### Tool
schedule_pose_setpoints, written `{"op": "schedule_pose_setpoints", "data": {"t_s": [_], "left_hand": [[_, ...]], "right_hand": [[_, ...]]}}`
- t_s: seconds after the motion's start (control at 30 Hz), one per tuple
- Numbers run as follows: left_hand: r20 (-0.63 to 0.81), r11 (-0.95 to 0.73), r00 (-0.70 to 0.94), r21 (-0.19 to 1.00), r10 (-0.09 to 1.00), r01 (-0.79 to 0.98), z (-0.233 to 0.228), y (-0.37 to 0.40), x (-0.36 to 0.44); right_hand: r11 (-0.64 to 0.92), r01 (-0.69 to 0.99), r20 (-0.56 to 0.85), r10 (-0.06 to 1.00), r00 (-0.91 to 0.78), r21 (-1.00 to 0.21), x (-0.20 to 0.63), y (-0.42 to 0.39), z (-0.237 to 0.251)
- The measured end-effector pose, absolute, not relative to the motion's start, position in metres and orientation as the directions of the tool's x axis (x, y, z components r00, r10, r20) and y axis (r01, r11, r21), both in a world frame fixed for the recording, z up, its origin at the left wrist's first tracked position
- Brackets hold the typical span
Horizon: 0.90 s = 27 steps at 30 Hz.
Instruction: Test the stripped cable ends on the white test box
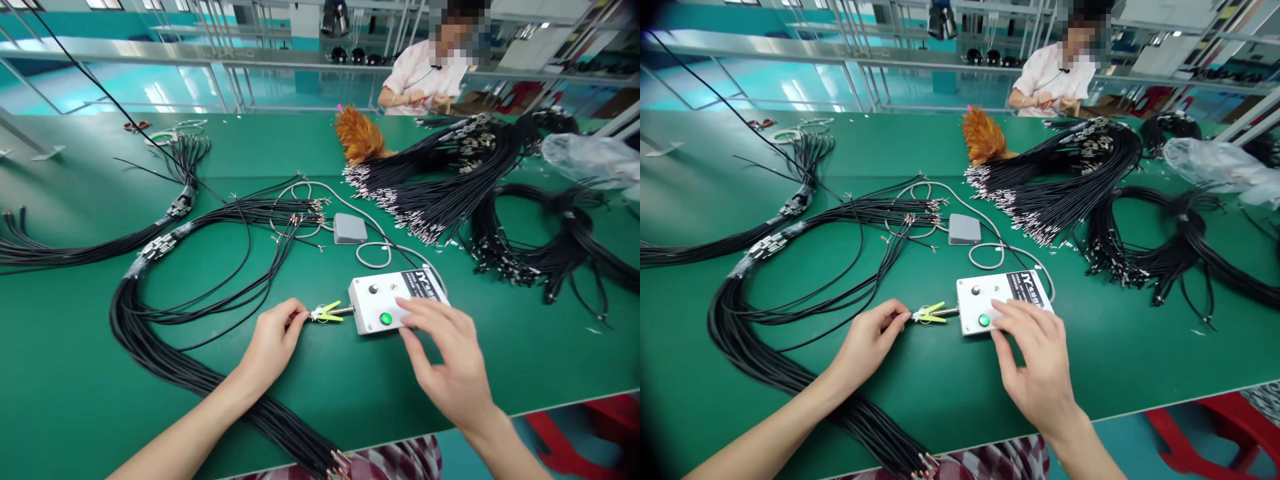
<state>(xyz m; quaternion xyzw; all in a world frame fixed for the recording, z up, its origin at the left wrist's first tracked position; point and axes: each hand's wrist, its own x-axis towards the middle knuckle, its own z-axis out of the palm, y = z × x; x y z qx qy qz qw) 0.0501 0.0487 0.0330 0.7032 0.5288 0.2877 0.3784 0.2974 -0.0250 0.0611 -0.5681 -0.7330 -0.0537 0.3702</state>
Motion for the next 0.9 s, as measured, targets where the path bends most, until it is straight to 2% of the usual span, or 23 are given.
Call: {"op": "schedule_pose_setpoints", "data": {"t_s": [0.13,0.37,0.57,0.63,0.73,0.83,0.9], "left_hand": [[-0.006,-0.135,0.267,0.853,0.964,0.505,0.032,0.049,0.050],[-0.017,-0.088,0.217,0.881,0.976,0.464,0.031,0.047,0.040],[-0.019,-0.017,0.109,0.947,0.994,0.322,0.034,0.053,0.024],[0.026,-0.031,0.025,0.965,0.999,0.259,0.044,0.073,0.016],[0.173,-0.126,-0.214,0.968,0.961,0.216,0.068,0.127,-0.008],[0.299,-0.186,-0.416,0.939,0.859,0.291,0.089,0.183,-0.034],[0.332,-0.177,-0.425,0.914,0.842,0.365,0.092,0.202,-0.042]], "right_hand": [[0.366,0.872,0.602,0.791,-0.109,-0.324,0.295,-0.044,0.038],[0.403,0.905,0.663,0.716,-0.220,-0.134,0.298,-0.038,0.022],[0.436,0.887,0.697,0.684,-0.215,-0.153,0.296,-0.044,0.021],[0.493,0.859,0.710,0.654,-0.261,-0.138,0.291,-0.048,0.019],[0.595,0.794,0.714,0.611,-0.342,-0.128,0.282,-0.052,0.014],[0.643,0.751,0.702,0.603,-0.380,-0.146,0.275,-0.052,0.012],[0.644,0.745,0.674,0.629,-0.388,-0.172,0.272,-0.053,0.013]]}}
